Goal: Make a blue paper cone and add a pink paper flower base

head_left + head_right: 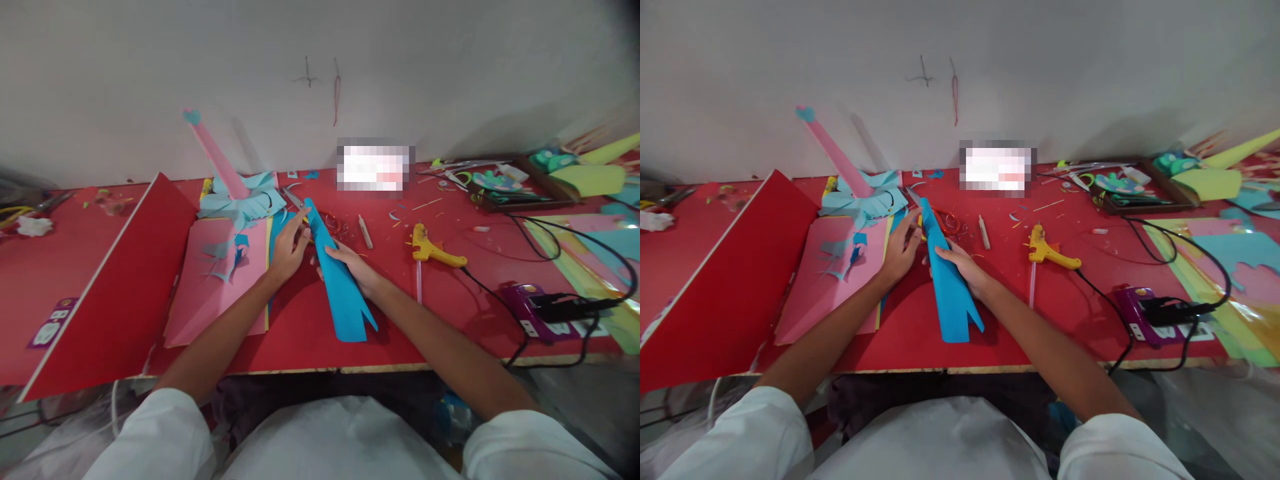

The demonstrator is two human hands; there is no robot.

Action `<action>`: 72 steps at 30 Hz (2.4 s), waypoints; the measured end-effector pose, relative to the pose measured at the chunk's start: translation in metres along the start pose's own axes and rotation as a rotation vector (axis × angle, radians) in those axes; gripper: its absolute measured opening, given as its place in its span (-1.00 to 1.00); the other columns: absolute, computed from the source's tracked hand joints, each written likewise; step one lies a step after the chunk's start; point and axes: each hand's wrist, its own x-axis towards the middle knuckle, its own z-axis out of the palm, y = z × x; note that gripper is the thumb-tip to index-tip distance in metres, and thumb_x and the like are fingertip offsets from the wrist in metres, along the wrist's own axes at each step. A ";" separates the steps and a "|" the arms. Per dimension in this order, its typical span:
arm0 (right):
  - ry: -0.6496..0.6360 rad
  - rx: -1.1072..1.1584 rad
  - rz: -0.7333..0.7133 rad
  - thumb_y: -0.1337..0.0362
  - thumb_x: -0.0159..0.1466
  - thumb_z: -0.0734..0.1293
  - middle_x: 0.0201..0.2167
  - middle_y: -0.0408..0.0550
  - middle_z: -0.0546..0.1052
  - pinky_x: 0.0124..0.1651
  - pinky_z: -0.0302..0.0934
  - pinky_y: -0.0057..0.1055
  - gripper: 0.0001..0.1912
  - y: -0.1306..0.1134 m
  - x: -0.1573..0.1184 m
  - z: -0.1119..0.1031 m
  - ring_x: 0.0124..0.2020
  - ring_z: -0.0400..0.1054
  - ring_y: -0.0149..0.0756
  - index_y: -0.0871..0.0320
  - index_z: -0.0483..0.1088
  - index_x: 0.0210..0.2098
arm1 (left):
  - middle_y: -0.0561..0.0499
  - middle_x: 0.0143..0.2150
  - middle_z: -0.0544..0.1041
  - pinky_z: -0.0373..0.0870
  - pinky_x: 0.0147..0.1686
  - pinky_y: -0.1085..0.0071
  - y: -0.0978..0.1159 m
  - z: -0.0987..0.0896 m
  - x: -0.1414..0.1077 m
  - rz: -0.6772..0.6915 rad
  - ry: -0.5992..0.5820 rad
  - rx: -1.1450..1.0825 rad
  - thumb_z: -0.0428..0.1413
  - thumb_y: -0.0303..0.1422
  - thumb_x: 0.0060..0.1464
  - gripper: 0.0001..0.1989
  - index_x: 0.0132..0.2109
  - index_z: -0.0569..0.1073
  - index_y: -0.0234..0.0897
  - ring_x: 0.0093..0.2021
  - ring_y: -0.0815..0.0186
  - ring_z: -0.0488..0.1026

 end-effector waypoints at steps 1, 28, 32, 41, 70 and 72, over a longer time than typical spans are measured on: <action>-0.003 0.002 -0.002 0.05 0.33 0.56 -0.19 -0.03 0.71 -0.42 0.46 -0.40 -0.50 0.000 0.000 0.000 -0.40 0.55 -0.28 0.05 0.40 0.14 | -0.09 -0.11 0.62 0.54 -0.07 0.23 0.000 0.000 0.000 -0.015 0.016 -0.016 -0.04 0.09 0.54 -0.39 0.46 0.40 -0.16 -0.16 0.19 0.59; -0.019 0.008 -0.010 0.03 0.29 0.59 -0.19 -0.03 0.70 -0.43 0.45 -0.42 -0.48 -0.002 -0.002 0.002 -0.40 0.53 -0.29 0.03 0.40 0.12 | -0.10 -0.09 0.59 0.51 -0.09 0.19 -0.004 -0.003 0.005 -0.058 0.035 -0.027 0.01 0.13 0.50 -0.44 0.32 0.55 -0.10 -0.16 0.18 0.52; -0.029 0.000 -0.037 0.00 0.28 0.59 -0.18 -0.04 0.70 -0.47 0.40 -0.42 -0.44 -0.003 -0.002 0.002 -0.45 0.49 -0.32 0.03 0.40 0.14 | -0.07 -0.07 0.58 0.46 -0.20 0.31 -0.010 0.000 0.003 -0.107 0.192 -0.069 0.13 0.14 0.43 -0.51 0.12 0.50 -0.18 -0.23 0.28 0.50; -0.033 -0.001 -0.026 0.02 0.30 0.57 -0.18 -0.03 0.70 -0.45 0.40 -0.40 -0.46 -0.002 -0.002 0.001 -0.44 0.50 -0.30 0.04 0.39 0.14 | 0.00 -0.37 0.59 0.44 -0.29 0.34 -0.015 0.000 0.003 -0.293 0.124 -0.134 0.23 0.12 0.33 -0.52 -0.24 0.48 -0.23 -0.37 0.30 0.52; -0.044 -0.014 -0.024 0.02 0.29 0.57 -0.21 -0.02 0.70 -0.47 0.39 -0.39 -0.47 -0.004 -0.003 0.003 -0.43 0.49 -0.28 0.03 0.39 0.12 | 0.09 -0.57 0.34 0.19 -0.47 0.30 -0.018 -0.004 0.003 -0.221 0.054 0.007 -0.01 0.30 0.41 -0.32 -0.44 0.29 -0.16 -0.53 0.32 0.30; -0.049 -0.019 -0.027 0.02 0.29 0.57 -0.20 -0.02 0.70 -0.46 0.39 -0.39 -0.47 -0.004 -0.003 0.003 -0.43 0.49 -0.28 0.04 0.39 0.13 | 0.10 -0.60 0.28 0.16 -0.48 0.29 -0.017 -0.004 0.002 -0.214 0.067 0.038 -0.02 0.28 0.43 -0.30 -0.48 0.23 -0.16 -0.55 0.32 0.24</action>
